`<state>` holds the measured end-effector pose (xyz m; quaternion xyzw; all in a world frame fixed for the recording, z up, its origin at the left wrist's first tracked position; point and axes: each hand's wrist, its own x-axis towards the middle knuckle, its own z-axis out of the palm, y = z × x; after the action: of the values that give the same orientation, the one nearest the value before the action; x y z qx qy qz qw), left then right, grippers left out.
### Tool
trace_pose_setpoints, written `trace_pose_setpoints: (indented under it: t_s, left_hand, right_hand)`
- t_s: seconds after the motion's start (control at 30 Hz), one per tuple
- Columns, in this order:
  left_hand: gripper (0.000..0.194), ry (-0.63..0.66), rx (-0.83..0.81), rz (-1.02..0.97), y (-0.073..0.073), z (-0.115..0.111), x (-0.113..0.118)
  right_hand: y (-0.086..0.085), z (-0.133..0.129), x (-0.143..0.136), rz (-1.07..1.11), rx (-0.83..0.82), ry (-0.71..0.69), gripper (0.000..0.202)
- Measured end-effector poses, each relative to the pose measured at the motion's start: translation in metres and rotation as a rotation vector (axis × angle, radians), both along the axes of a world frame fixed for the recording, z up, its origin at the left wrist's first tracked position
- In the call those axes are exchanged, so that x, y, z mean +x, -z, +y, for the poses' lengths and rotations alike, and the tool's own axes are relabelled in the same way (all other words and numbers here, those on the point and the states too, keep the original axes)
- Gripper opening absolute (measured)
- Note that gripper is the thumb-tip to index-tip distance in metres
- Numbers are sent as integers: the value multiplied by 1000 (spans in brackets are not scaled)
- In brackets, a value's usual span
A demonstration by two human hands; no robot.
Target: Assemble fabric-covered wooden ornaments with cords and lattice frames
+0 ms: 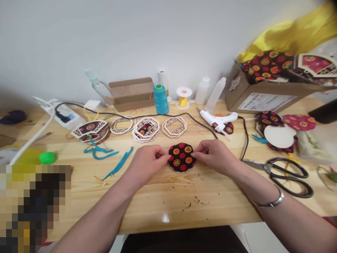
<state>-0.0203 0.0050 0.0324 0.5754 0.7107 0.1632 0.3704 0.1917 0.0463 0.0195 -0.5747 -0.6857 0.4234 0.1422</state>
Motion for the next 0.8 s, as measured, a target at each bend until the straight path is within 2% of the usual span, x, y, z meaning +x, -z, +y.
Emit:
trace_pose_setpoints:
  t_s: [0.27, 0.8]
  left_hand:
    - [21, 32, 10, 52, 2, 1, 0]
    - [22, 68, 19, 157, -4, 0, 4]
  right_hand:
    - [1, 1, 1, -24, 10, -12, 16]
    - [1, 0, 0, -63, 54, -15, 15]
